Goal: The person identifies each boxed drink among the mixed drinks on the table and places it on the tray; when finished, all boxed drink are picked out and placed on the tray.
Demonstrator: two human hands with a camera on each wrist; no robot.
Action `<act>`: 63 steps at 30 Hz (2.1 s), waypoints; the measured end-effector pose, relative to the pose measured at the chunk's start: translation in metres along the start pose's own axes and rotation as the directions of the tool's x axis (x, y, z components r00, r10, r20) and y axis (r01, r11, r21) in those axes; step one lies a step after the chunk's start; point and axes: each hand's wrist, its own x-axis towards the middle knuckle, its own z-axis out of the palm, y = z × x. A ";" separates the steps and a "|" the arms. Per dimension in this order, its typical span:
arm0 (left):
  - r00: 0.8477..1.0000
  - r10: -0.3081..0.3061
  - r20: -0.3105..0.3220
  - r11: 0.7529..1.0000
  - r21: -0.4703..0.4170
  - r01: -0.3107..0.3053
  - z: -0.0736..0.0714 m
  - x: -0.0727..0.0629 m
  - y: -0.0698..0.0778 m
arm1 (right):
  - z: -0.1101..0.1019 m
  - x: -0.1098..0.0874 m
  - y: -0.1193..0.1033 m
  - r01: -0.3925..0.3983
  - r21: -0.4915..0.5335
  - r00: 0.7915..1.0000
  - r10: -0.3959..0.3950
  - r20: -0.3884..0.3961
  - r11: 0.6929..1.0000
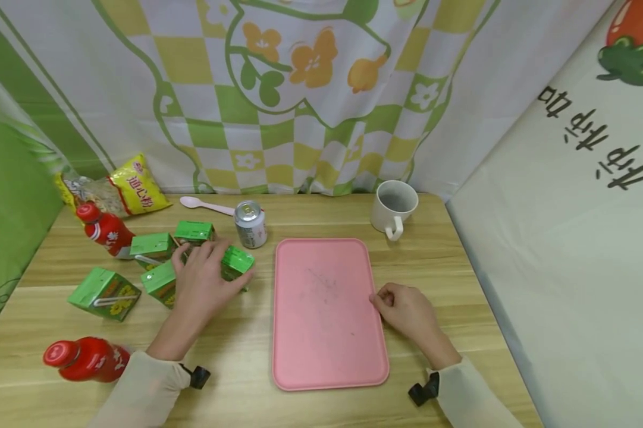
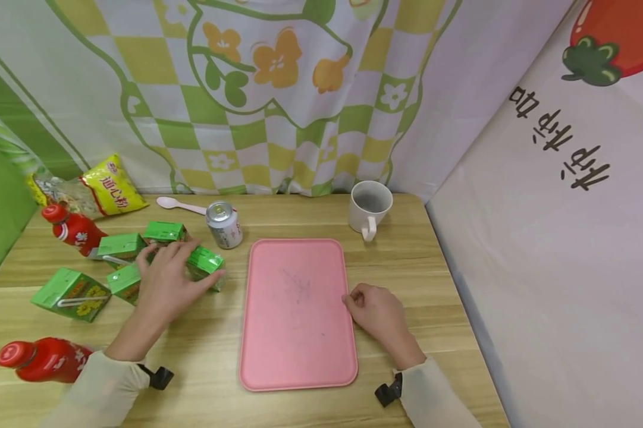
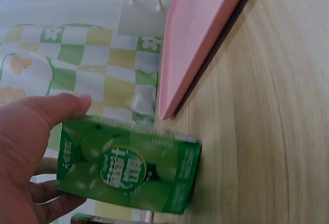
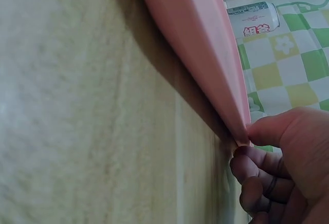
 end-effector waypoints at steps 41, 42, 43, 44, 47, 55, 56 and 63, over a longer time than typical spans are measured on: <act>0.963 -0.148 0.224 0.902 -0.369 0.224 0.009 -0.001 0.014 | 0.009 -0.002 0.004 -0.010 0.239 0.999 0.019 -0.034 0.971; 0.963 -0.145 0.227 0.901 -0.372 0.223 0.007 -0.001 0.017 | 0.010 -0.003 0.005 -0.003 0.243 0.999 0.013 -0.041 0.970; 0.963 -0.140 0.230 0.901 -0.374 0.220 0.006 0.000 0.019 | 0.011 -0.004 0.005 0.003 0.249 0.999 0.009 -0.047 0.968; 0.963 -0.137 0.233 0.898 -0.380 0.219 0.005 0.002 0.021 | 0.012 -0.004 0.006 0.008 0.254 0.999 0.006 -0.054 0.967; 0.965 -0.115 0.238 0.894 -0.399 0.205 0.005 0.008 0.031 | 0.014 -0.006 0.007 0.019 0.265 0.997 0.002 -0.079 0.964; 0.975 -0.021 0.220 0.907 -0.406 0.111 0.015 0.033 0.053 | 0.014 -0.007 0.006 0.052 0.241 0.992 -0.023 -0.122 0.969; 0.976 -0.013 0.220 0.908 -0.407 0.103 0.018 0.035 0.054 | 0.014 -0.007 0.007 0.051 0.241 0.992 -0.023 -0.121 0.969; 0.969 0.028 0.244 0.905 -0.418 0.079 0.035 0.050 0.060 | 0.014 -0.008 0.006 0.062 0.241 0.992 -0.032 -0.124 0.968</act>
